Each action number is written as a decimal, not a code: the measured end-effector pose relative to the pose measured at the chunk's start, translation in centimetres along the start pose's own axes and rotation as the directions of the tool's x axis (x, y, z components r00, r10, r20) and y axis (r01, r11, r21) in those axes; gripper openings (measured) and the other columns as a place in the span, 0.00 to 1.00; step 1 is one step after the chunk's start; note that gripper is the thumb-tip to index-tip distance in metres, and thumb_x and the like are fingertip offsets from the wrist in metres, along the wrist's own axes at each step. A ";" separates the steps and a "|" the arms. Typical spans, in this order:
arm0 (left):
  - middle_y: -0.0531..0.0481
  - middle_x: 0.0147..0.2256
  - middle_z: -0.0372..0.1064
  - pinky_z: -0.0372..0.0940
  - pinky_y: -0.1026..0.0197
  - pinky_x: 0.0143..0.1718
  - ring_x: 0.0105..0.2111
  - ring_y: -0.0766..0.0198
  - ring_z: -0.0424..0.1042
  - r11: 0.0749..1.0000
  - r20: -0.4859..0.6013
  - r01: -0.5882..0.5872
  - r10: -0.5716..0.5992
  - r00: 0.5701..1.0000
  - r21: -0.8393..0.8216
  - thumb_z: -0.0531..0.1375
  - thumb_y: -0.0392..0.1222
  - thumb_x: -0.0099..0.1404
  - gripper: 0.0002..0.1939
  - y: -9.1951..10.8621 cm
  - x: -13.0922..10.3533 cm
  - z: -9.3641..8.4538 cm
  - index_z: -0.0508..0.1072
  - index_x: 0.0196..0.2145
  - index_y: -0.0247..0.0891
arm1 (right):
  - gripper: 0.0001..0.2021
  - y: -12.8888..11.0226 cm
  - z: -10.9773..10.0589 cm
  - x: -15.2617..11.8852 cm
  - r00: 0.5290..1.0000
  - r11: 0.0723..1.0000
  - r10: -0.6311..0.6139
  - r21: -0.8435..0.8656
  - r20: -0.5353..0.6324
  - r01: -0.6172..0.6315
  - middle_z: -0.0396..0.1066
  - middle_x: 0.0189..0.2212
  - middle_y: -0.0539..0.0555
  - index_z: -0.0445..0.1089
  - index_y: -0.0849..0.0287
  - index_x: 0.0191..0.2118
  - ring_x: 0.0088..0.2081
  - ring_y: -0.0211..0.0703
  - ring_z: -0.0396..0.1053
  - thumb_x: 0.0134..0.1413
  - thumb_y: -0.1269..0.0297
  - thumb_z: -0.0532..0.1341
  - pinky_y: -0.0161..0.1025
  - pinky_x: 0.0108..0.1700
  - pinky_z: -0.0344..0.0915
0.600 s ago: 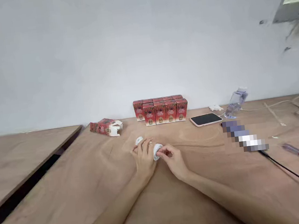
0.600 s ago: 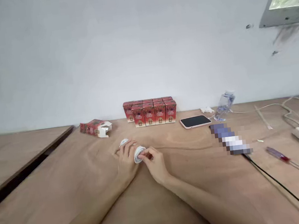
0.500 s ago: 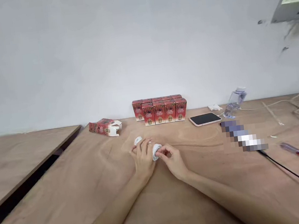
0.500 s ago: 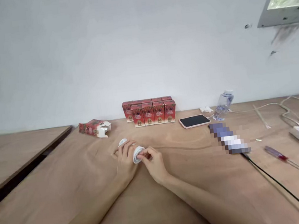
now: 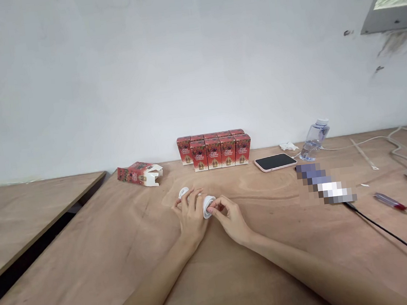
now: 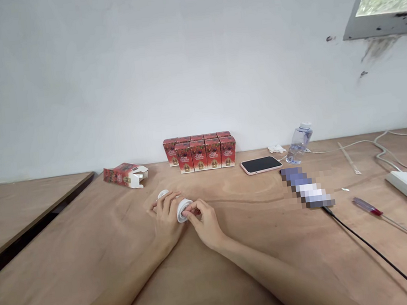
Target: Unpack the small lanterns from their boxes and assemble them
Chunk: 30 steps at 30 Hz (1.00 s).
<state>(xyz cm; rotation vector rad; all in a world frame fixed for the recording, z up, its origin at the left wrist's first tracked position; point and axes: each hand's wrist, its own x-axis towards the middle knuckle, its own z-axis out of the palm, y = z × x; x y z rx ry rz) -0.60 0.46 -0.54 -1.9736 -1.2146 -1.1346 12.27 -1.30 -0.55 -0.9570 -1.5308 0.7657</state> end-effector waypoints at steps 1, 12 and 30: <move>0.42 0.40 0.74 0.48 0.51 0.44 0.44 0.53 0.67 1.000 0.002 0.002 -0.002 1.000 0.002 0.51 0.41 0.65 0.11 0.0 0.0 0.0 0.71 0.36 0.36 | 0.05 0.0 0.0 0.0 1.000 1.000 -0.003 -0.005 0.001 0.003 0.66 0.26 0.48 0.66 0.58 0.27 0.30 0.37 0.62 0.53 0.66 0.58 0.34 0.35 0.59; 0.43 0.41 0.74 0.48 0.50 0.44 0.43 0.53 0.68 1.000 0.013 0.014 -0.014 1.000 0.024 0.50 0.42 0.66 0.11 0.0 0.2 0.0 0.70 0.36 0.36 | 0.05 0.1 0.3 -0.1 0.998 0.995 -0.059 -0.076 -0.005 0.058 0.66 0.27 0.49 0.65 0.57 0.28 0.30 0.37 0.63 0.55 0.67 0.57 0.35 0.35 0.60; 0.42 0.39 0.74 0.48 0.51 0.44 0.44 0.52 0.67 1.000 -0.047 -0.027 0.027 0.999 0.000 0.50 0.42 0.67 0.11 -0.2 0.2 -0.2 0.70 0.36 0.36 | 0.06 0.2 0.2 0.0 0.995 0.992 -0.099 -0.081 -0.004 0.098 0.67 0.28 0.49 0.66 0.57 0.28 0.32 0.38 0.64 0.54 0.65 0.58 0.36 0.37 0.59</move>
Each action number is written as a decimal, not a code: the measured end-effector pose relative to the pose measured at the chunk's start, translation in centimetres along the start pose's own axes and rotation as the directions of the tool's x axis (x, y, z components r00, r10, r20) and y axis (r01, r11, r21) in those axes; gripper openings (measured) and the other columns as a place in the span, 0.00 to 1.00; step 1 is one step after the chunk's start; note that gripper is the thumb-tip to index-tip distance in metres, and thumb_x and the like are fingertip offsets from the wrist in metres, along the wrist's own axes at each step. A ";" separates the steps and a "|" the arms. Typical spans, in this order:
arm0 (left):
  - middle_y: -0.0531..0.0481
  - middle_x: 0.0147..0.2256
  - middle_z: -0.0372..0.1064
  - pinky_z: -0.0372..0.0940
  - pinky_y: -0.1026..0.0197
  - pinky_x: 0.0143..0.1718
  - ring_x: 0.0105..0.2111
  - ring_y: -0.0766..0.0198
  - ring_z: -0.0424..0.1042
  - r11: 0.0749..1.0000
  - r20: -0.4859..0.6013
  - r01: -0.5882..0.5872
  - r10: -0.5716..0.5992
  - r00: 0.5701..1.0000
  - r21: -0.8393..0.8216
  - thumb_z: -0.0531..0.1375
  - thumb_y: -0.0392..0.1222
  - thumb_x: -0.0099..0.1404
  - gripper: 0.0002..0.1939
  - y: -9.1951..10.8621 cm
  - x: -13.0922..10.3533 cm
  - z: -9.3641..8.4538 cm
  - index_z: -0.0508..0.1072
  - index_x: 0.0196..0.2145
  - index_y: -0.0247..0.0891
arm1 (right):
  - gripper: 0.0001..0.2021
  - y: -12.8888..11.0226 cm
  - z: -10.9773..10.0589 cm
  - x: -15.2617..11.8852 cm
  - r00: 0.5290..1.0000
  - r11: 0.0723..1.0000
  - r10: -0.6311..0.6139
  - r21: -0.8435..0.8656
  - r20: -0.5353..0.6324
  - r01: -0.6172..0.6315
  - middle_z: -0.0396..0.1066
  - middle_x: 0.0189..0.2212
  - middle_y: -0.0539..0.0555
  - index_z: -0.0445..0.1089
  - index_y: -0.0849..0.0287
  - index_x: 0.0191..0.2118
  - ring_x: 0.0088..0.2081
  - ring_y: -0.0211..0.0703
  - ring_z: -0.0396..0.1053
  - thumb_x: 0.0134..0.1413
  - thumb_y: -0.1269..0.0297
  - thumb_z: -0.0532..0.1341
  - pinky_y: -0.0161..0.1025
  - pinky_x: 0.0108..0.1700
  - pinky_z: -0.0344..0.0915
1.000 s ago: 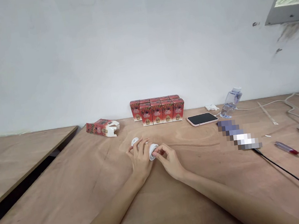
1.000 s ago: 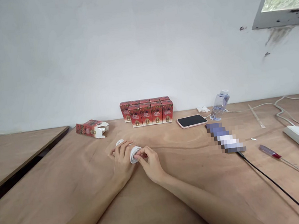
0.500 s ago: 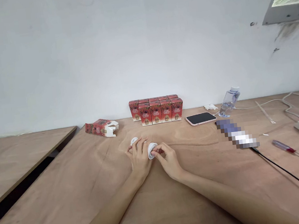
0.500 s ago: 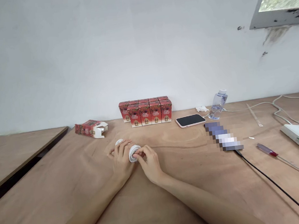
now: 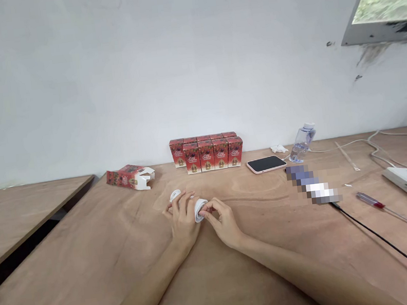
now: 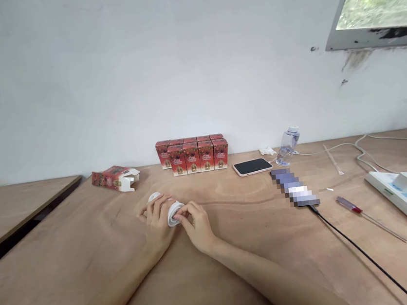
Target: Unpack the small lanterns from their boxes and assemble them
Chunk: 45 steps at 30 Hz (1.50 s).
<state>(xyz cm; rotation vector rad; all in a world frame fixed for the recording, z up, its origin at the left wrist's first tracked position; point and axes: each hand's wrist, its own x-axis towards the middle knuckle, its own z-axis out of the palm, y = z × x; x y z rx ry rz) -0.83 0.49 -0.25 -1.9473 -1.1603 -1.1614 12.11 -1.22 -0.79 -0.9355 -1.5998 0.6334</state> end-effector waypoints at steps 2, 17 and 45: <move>0.42 0.39 0.74 0.48 0.51 0.44 0.44 0.52 0.67 1.000 -0.001 -0.003 0.003 1.000 0.004 0.50 0.42 0.66 0.10 0.0 0.0 0.0 0.70 0.36 0.36 | 0.06 0.0 0.0 0.0 1.000 1.000 -0.001 -0.016 0.007 0.002 0.66 0.28 0.50 0.65 0.57 0.28 0.32 0.39 0.63 0.56 0.65 0.56 0.37 0.37 0.59; 0.42 0.40 0.74 0.48 0.50 0.44 0.44 0.52 0.67 0.999 0.011 0.033 -0.033 0.999 0.003 0.50 0.41 0.66 0.11 0.3 0.0 -0.1 0.70 0.36 0.36 | 0.06 -0.1 0.2 -0.2 0.998 0.993 -0.065 -0.096 0.019 0.066 0.63 0.30 0.51 0.61 0.57 0.31 0.34 0.40 0.62 0.59 0.66 0.51 0.37 0.38 0.59; 0.40 0.44 0.71 0.50 0.48 0.44 0.43 0.52 0.66 0.974 0.224 0.191 -0.215 0.951 0.124 0.53 0.36 0.61 0.08 -2.8 0.5 0.9 0.70 0.38 0.37 | 0.08 2.1 1.0 1.3 0.979 0.962 0.195 -0.203 0.052 -0.181 0.70 0.23 0.51 0.67 0.58 0.24 0.27 0.40 0.65 0.50 0.65 0.57 0.37 0.31 0.60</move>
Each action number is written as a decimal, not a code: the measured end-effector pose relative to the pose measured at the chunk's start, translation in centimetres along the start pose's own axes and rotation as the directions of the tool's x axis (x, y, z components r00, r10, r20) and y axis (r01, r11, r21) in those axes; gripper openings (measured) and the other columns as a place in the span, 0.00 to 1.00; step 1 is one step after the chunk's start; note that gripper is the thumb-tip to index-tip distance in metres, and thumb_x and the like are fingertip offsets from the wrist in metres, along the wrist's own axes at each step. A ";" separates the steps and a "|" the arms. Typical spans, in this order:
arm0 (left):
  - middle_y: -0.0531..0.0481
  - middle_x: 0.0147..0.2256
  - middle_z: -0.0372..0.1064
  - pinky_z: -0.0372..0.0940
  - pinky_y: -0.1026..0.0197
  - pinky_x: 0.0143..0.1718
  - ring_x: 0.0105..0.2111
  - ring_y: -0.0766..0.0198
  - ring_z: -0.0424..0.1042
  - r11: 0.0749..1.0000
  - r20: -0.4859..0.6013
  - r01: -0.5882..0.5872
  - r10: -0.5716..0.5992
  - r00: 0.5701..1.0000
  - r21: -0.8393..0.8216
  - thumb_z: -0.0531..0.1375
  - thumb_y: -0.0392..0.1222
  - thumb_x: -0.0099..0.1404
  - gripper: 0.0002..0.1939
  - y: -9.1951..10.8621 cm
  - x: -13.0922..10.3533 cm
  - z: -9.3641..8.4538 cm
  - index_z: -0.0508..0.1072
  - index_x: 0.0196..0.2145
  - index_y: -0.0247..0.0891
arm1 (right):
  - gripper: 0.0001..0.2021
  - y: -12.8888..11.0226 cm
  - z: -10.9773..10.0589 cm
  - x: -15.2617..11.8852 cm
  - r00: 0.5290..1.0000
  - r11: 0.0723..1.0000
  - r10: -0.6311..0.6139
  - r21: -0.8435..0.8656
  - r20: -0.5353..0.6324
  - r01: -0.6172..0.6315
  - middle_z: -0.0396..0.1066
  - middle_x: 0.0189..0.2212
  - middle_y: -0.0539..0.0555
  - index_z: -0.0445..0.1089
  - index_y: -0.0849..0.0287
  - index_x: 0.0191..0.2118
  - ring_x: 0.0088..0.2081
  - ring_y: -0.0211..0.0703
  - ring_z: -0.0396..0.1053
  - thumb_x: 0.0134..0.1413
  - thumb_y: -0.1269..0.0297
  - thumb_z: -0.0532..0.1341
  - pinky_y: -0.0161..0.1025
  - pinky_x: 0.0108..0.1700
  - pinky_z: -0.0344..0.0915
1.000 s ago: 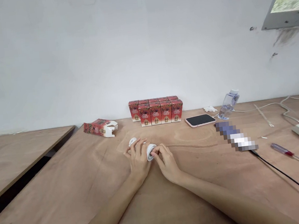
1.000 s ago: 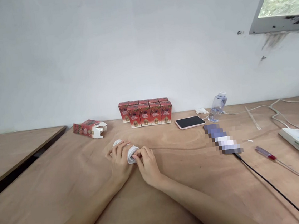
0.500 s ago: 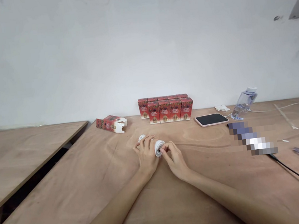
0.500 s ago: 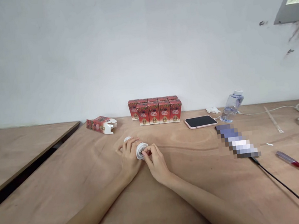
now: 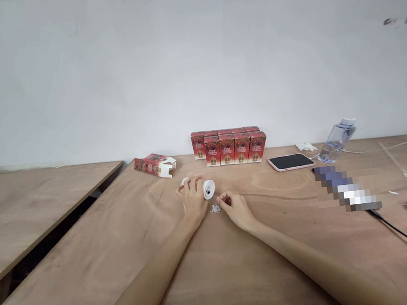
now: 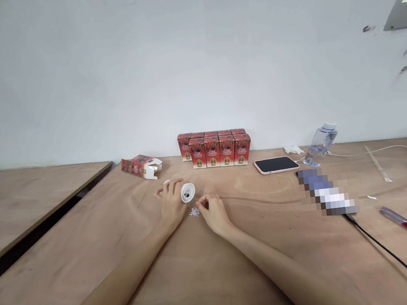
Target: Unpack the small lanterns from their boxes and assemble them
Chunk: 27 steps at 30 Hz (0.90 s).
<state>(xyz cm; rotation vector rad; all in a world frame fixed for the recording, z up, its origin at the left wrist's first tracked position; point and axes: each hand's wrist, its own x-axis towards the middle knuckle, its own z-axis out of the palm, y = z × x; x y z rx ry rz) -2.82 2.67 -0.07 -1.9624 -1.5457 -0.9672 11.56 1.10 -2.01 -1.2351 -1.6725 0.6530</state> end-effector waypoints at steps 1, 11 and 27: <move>0.40 0.44 0.71 0.50 0.48 0.44 0.43 0.52 0.66 1.000 0.005 -0.010 0.010 1.000 0.010 0.53 0.36 0.61 0.08 0.0 0.0 0.1 0.70 0.38 0.37 | 0.07 0.1 0.1 0.1 1.000 1.000 0.000 -0.008 0.002 0.000 0.69 0.23 0.51 0.68 0.58 0.23 0.26 0.40 0.65 0.49 0.65 0.58 0.37 0.31 0.60; 0.48 0.46 0.72 0.45 0.47 0.47 0.48 0.52 0.67 0.950 -0.139 -0.296 0.307 0.941 0.094 0.53 0.32 0.64 0.10 -0.1 0.1 0.7 0.72 0.36 0.46 | 0.04 0.2 0.0 0.0 0.996 0.996 0.046 0.084 -0.079 -0.039 0.70 0.29 0.52 0.68 0.58 0.27 0.31 0.41 0.67 0.46 0.71 0.56 0.40 0.37 0.63; 0.35 0.48 0.69 0.49 0.48 0.45 0.51 0.49 0.65 0.993 -0.083 -0.078 0.085 0.993 0.092 0.47 0.31 0.65 0.17 -1.9 0.7 2.1 0.67 0.49 0.35 | 0.14 -0.5 -0.5 -1.0 0.993 0.981 0.092 -0.167 -0.071 -0.103 0.66 0.41 0.56 0.62 0.59 0.40 0.46 0.48 0.64 0.43 0.73 0.56 0.45 0.48 0.58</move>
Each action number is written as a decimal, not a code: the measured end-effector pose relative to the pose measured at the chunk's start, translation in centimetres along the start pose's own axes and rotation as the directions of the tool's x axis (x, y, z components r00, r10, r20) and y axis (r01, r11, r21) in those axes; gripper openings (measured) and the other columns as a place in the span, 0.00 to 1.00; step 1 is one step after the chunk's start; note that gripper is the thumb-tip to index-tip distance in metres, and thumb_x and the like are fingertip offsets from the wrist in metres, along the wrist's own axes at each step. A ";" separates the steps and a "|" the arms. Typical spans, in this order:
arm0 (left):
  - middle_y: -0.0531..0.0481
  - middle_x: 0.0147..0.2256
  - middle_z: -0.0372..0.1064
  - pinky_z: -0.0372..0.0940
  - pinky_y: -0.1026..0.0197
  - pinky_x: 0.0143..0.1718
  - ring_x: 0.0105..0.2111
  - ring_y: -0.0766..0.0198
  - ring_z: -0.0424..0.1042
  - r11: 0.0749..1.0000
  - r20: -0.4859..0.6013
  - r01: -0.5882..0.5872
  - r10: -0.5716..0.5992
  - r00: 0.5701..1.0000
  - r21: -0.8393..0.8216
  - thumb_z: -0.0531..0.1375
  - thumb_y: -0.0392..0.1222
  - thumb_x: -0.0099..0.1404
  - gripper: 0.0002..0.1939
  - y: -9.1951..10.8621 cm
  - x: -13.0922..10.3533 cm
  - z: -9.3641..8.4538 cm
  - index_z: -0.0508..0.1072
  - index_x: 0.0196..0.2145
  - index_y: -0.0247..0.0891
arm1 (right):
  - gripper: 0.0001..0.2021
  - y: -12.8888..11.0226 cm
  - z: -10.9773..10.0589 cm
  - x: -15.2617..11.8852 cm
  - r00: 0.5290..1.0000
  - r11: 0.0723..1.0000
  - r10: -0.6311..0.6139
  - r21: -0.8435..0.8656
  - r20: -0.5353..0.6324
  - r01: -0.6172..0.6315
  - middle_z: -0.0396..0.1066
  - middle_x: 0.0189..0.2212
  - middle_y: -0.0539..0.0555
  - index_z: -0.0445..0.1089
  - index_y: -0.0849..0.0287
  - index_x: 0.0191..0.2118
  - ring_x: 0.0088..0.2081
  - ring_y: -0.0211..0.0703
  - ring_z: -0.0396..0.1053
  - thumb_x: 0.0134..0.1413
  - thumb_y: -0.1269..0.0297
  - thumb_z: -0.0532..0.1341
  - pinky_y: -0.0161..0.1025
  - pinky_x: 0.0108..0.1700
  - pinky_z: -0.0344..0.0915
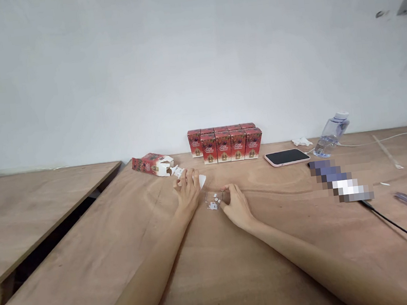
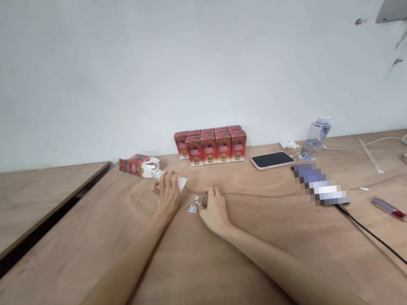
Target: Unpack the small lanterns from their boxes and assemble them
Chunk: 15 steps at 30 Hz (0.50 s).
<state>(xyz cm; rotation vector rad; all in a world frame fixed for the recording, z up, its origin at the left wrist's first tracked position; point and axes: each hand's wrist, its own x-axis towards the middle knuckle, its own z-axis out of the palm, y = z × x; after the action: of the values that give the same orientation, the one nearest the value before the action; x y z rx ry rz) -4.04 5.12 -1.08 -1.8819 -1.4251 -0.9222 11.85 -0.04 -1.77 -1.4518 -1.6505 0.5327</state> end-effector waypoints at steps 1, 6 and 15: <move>0.35 0.48 0.69 0.49 0.48 0.46 0.52 0.48 0.64 1.000 0.022 0.006 -0.006 1.000 0.000 0.47 0.31 0.65 0.16 -0.1 0.1 0.0 0.68 0.48 0.35 | 0.15 -0.2 -0.1 -0.1 1.000 0.999 0.011 -0.048 0.000 -0.011 0.66 0.43 0.57 0.61 0.59 0.41 0.48 0.50 0.63 0.44 0.71 0.57 0.46 0.49 0.57; 0.36 0.51 0.67 0.48 0.47 0.50 0.52 0.50 0.64 0.999 0.103 -0.047 0.049 0.994 -0.022 0.46 0.30 0.65 0.15 -0.1 0.5 0.0 0.71 0.40 0.37 | 0.19 -1.1 -0.6 -0.3 0.995 0.984 0.020 -0.177 0.102 -0.002 0.66 0.48 0.62 0.59 0.63 0.46 0.52 0.56 0.60 0.46 0.67 0.58 0.51 0.51 0.54; 0.44 0.51 0.68 0.52 0.53 0.52 0.53 0.56 0.64 0.948 0.215 -0.284 0.311 0.926 -0.144 0.49 0.32 0.64 0.12 0.1 1.0 0.4 0.71 0.37 0.42 | 0.26 -0.5 -0.1 -0.3 0.956 0.979 -0.178 0.142 0.235 0.147 0.64 0.54 0.59 0.50 0.58 0.55 0.53 0.44 0.64 0.48 0.77 0.52 0.47 0.54 0.59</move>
<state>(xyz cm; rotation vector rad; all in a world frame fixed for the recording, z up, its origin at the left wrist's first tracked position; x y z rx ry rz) -3.68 5.98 -0.49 -2.2769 -1.1867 -0.6575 11.61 -0.45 -1.48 -1.1837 -1.8771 0.7319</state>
